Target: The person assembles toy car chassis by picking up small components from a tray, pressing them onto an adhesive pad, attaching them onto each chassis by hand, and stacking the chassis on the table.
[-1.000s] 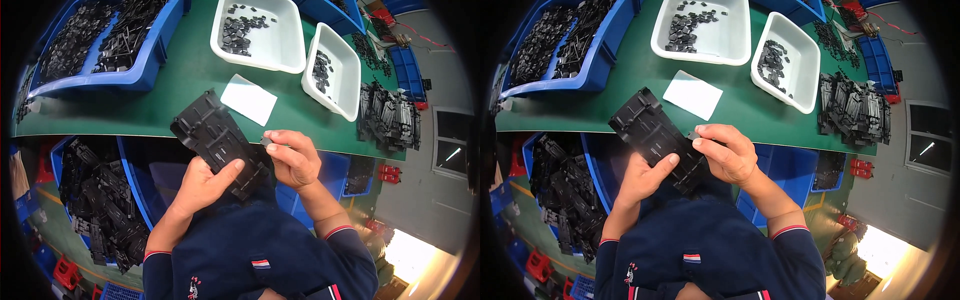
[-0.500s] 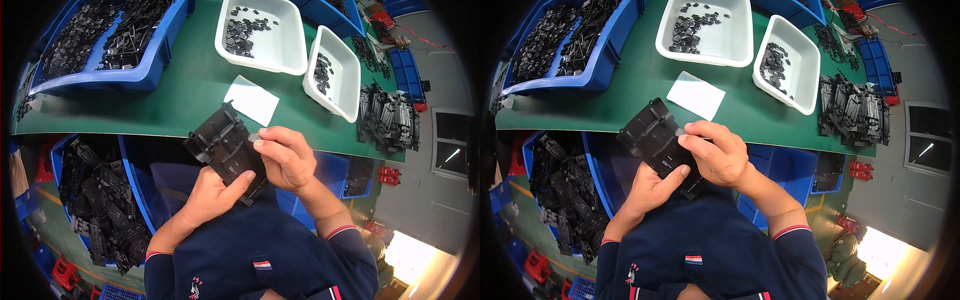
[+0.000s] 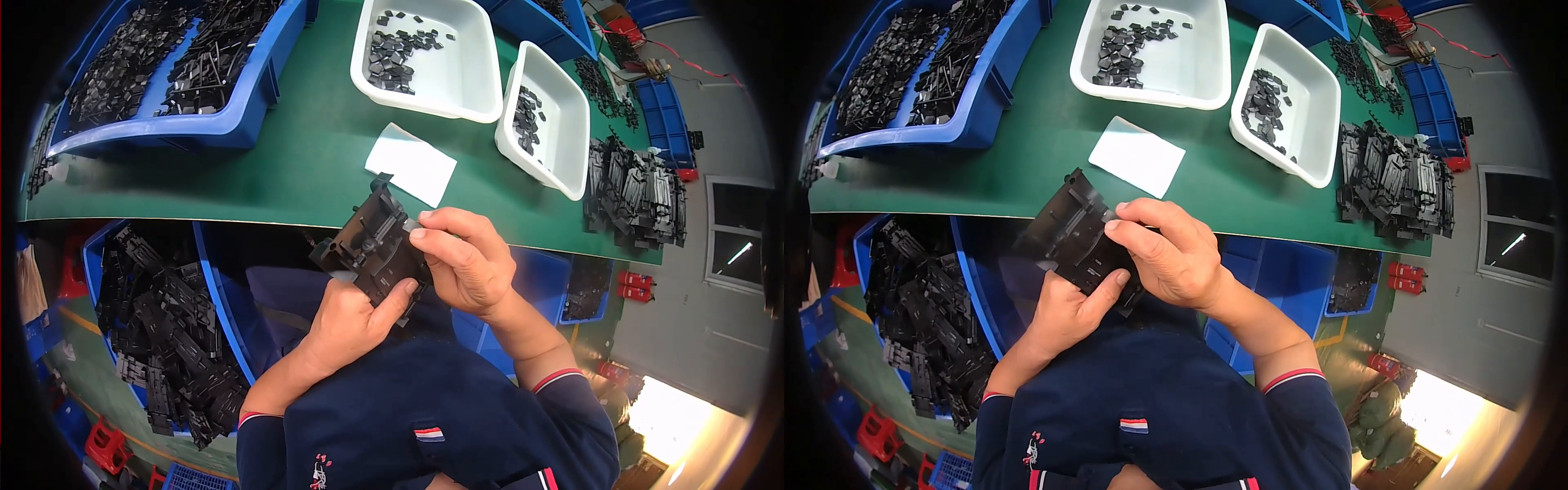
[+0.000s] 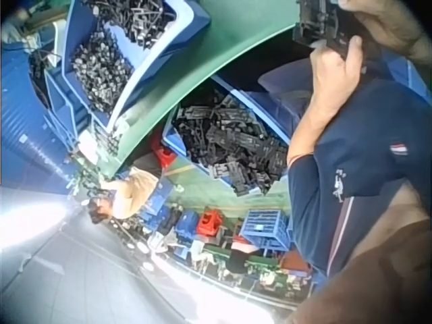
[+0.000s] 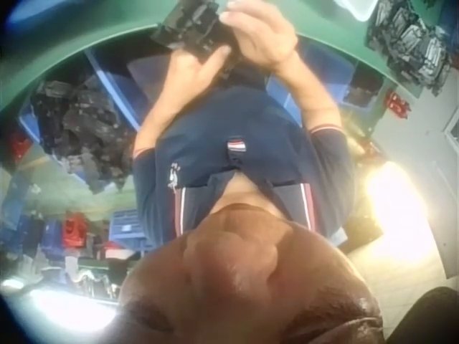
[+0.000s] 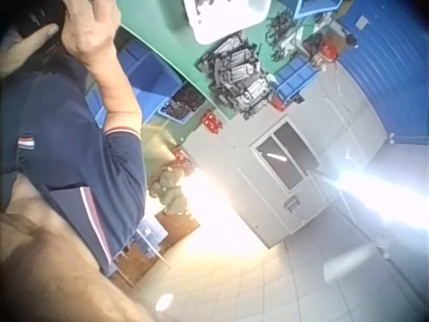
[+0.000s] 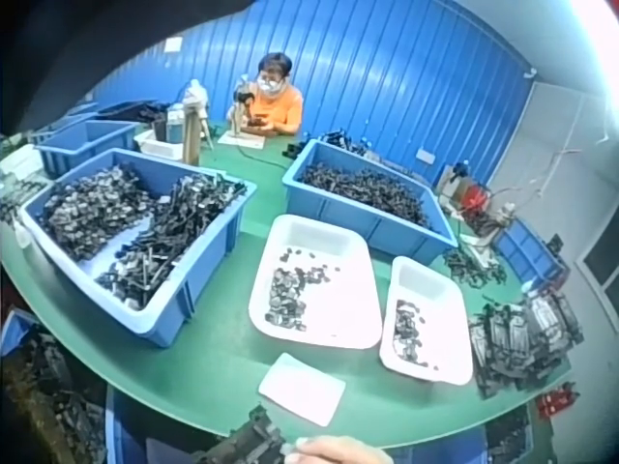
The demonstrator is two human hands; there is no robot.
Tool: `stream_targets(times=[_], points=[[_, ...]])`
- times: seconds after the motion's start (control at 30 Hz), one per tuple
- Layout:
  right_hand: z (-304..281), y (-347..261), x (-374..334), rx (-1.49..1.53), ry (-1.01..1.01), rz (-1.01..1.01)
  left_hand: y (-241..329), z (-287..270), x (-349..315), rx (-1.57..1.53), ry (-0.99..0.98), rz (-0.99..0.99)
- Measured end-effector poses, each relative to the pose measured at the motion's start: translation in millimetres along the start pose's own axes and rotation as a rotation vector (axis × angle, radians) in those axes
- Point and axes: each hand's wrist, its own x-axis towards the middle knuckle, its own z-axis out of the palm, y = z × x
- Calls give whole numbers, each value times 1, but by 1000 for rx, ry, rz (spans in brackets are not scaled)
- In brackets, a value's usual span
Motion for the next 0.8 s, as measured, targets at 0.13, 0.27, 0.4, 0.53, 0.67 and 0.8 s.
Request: stream_targets(times=[0.13, 0.27, 0.4, 0.53, 0.67, 0.8], points=[[0, 0, 0, 4, -6, 3, 1, 0, 2, 2, 0, 8], [-1, 1, 0, 8, -11, 12, 0, 3, 2, -5, 30, 27], [-2, 0, 0, 11, -13, 22, -2, 2, 2, 15, 12, 20], [-2, 1, 0, -2, -15, 21, -3, 3, 4, 94, 43, 85], [-2, 1, 0, -1, -23, 22, -3, 3, 6, 132, 43, 111], [-2, 0, -3, 1, -35, 47, -4, 3, 7, 131, 64, 122]])
